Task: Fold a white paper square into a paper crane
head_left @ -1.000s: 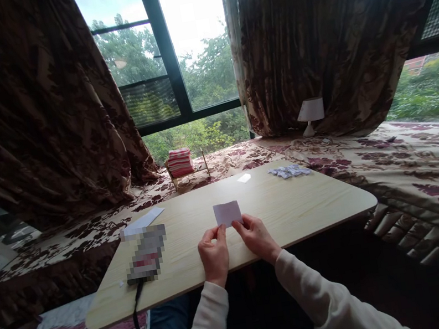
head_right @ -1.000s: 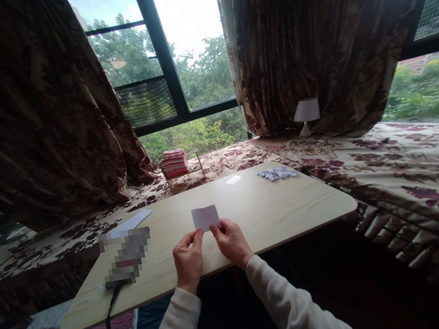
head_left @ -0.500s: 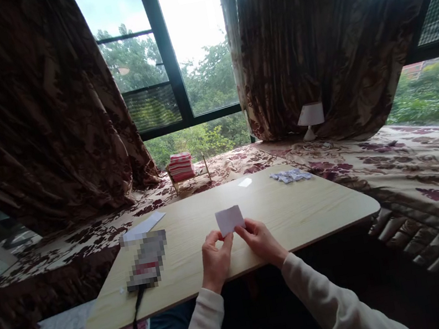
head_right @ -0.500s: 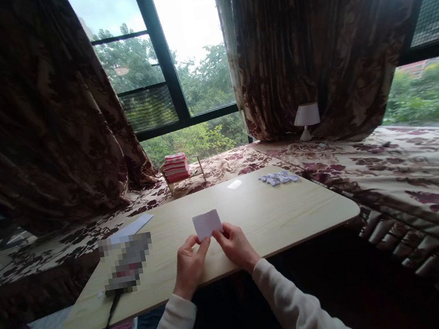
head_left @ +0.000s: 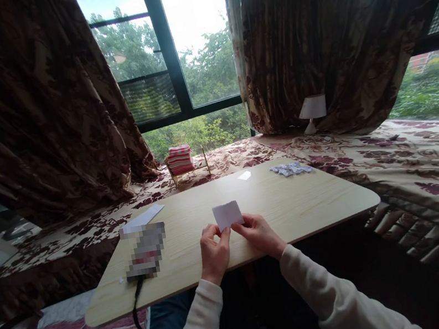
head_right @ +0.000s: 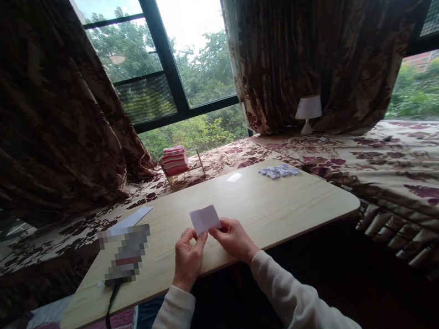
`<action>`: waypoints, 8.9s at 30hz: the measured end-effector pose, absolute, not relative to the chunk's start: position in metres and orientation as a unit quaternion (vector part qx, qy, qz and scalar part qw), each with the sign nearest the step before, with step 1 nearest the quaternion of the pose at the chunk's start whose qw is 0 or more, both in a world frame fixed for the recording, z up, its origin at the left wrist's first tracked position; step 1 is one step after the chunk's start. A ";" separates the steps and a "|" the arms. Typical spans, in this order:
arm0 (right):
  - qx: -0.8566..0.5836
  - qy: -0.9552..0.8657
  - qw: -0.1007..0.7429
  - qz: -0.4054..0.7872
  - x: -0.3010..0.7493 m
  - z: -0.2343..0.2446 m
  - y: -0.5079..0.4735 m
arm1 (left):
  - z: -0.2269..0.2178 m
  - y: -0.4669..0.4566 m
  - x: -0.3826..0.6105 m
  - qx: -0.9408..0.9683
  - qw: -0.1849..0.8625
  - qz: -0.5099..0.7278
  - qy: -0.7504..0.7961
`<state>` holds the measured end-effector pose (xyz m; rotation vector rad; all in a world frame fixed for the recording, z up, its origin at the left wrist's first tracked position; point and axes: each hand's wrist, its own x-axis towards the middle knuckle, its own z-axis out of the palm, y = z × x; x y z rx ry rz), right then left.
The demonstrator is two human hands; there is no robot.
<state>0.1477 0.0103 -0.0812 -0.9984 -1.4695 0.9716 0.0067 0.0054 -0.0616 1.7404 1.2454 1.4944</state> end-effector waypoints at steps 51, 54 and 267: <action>-0.336 -0.642 0.539 0.430 0.164 -0.064 0.002 | -0.053 0.010 -0.002 0.621 0.481 0.462 0.412; -0.334 -0.644 0.541 0.426 0.163 -0.066 0.003 | -0.053 0.011 -0.005 0.625 0.490 0.458 0.399; -0.476 -0.612 0.566 0.280 0.158 -0.081 -0.055 | -0.076 -0.058 0.008 0.668 0.128 0.548 0.487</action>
